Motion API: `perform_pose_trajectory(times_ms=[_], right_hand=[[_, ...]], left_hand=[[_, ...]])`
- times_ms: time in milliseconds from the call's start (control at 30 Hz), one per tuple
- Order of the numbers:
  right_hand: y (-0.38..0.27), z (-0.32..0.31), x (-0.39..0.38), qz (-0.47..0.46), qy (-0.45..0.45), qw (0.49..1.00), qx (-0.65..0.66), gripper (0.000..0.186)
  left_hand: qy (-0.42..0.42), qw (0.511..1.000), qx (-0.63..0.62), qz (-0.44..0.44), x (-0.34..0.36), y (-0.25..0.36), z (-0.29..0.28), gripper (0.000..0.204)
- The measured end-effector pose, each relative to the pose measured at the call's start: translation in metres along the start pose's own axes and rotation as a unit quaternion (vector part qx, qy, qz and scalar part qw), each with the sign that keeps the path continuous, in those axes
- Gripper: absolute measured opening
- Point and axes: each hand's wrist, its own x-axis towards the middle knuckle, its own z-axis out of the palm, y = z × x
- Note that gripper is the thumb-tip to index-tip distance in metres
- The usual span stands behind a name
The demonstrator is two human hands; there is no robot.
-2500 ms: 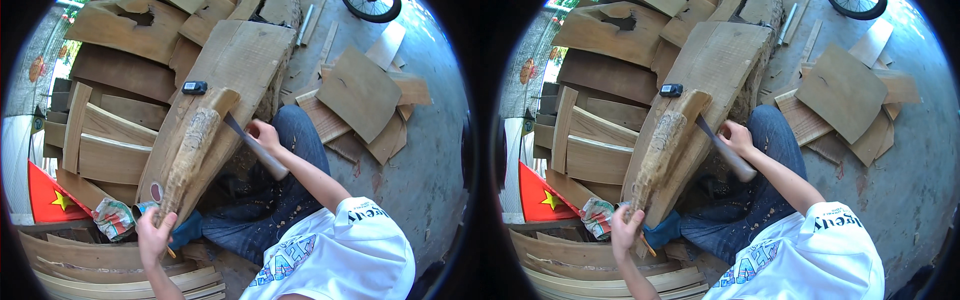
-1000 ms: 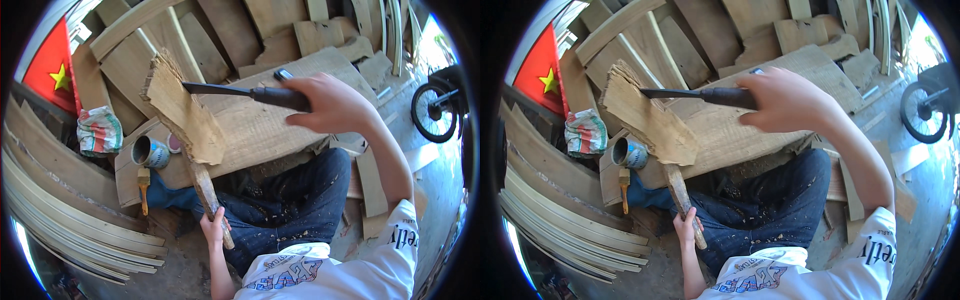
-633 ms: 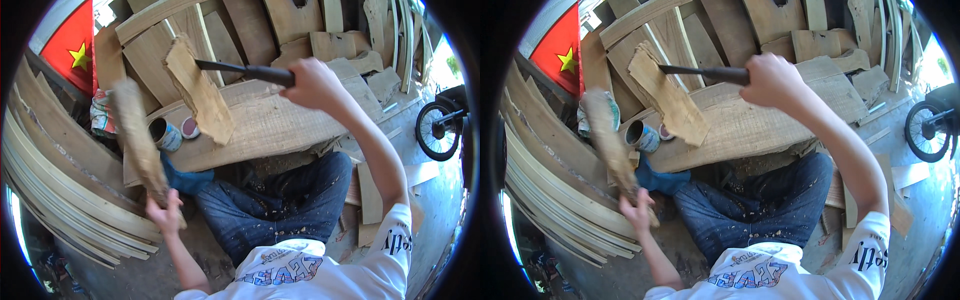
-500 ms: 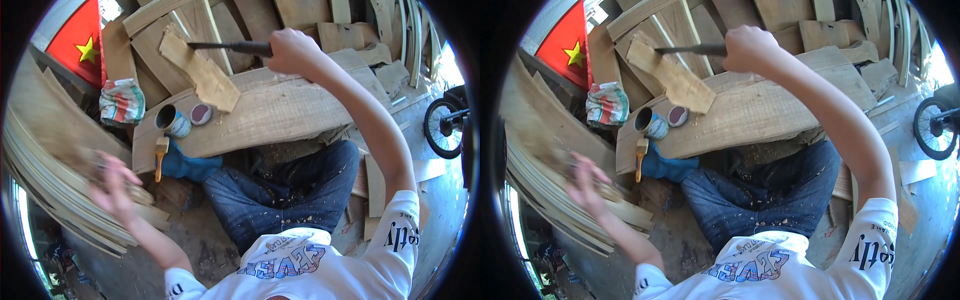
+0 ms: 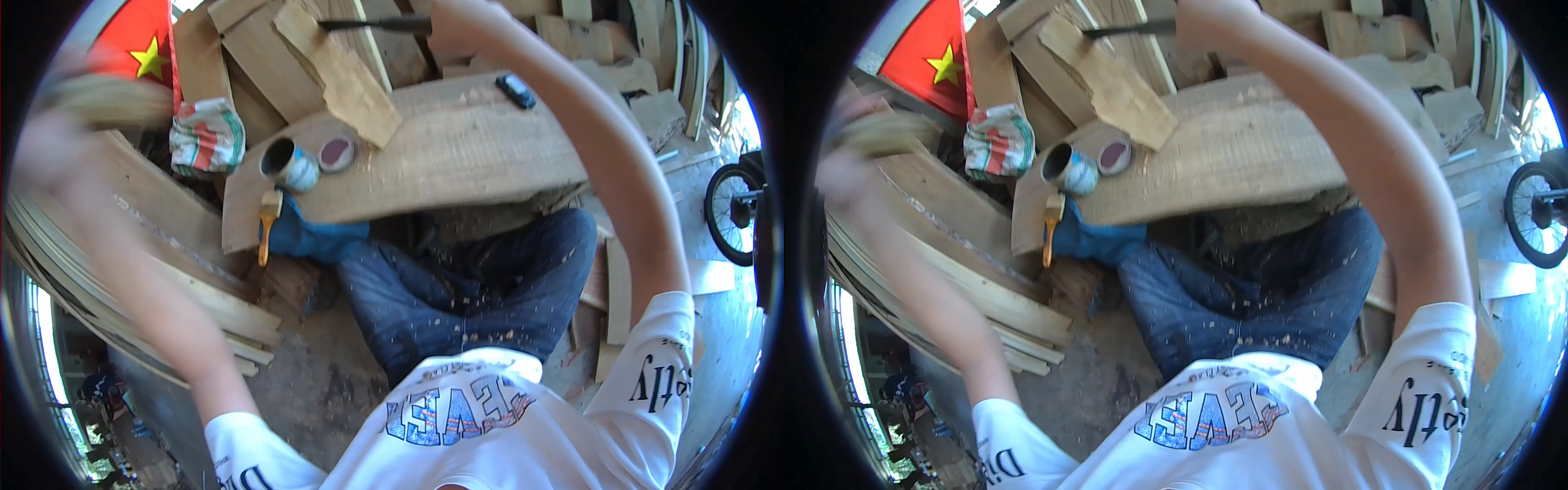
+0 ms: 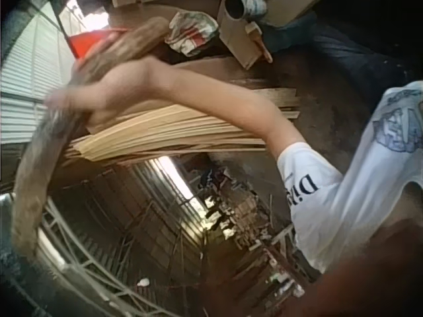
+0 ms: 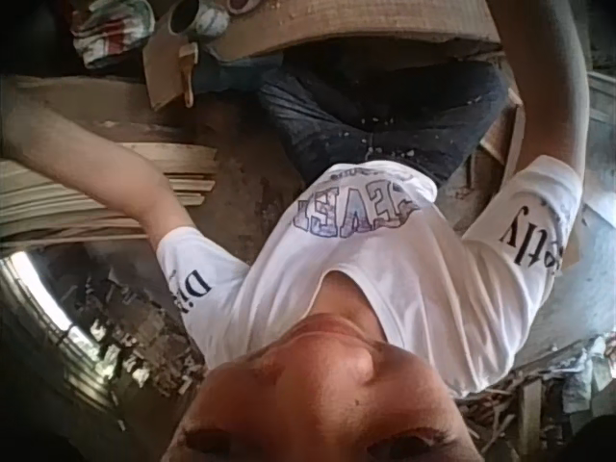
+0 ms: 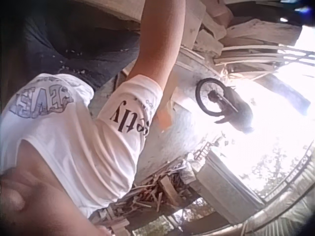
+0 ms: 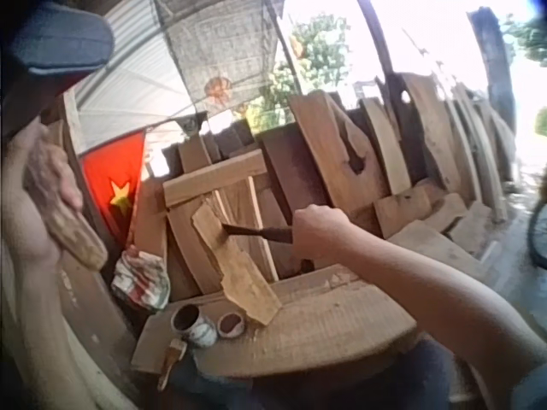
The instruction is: The person carves a piece of wood using a chisel and a wooden mallet, brushes it with a paintbrush, and sands it with a sanding disc. Afterward, the person wipes the wood with a cloth and resumes chiseling it with the chisel and mallet.
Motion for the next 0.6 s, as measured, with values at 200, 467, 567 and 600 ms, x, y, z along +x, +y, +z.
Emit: perform_pose_trajectory(times_ms=[200,467,567,600], right_hand=[[0.011,0.083,0.011,0.022,0.087,0.993,0.082,0.034],[0.018,0.055,-0.019,0.045,-0.033,0.998,0.037,0.029],[0.007,0.047,-0.015,0.037,-0.05,0.997,0.042,0.03],[0.003,0.048,-0.012,0.024,-0.048,0.997,0.052,0.03]], left_hand=[[-0.342,0.751,-0.103,-0.555,-0.151,-0.02,0.142,0.024],[-0.247,0.887,-0.066,-0.384,-0.12,0.041,0.107,0.02],[-0.136,0.972,-0.007,-0.19,-0.058,0.068,0.057,0.02],[-0.139,0.983,0.077,-0.094,-0.023,0.066,0.019,0.02]])
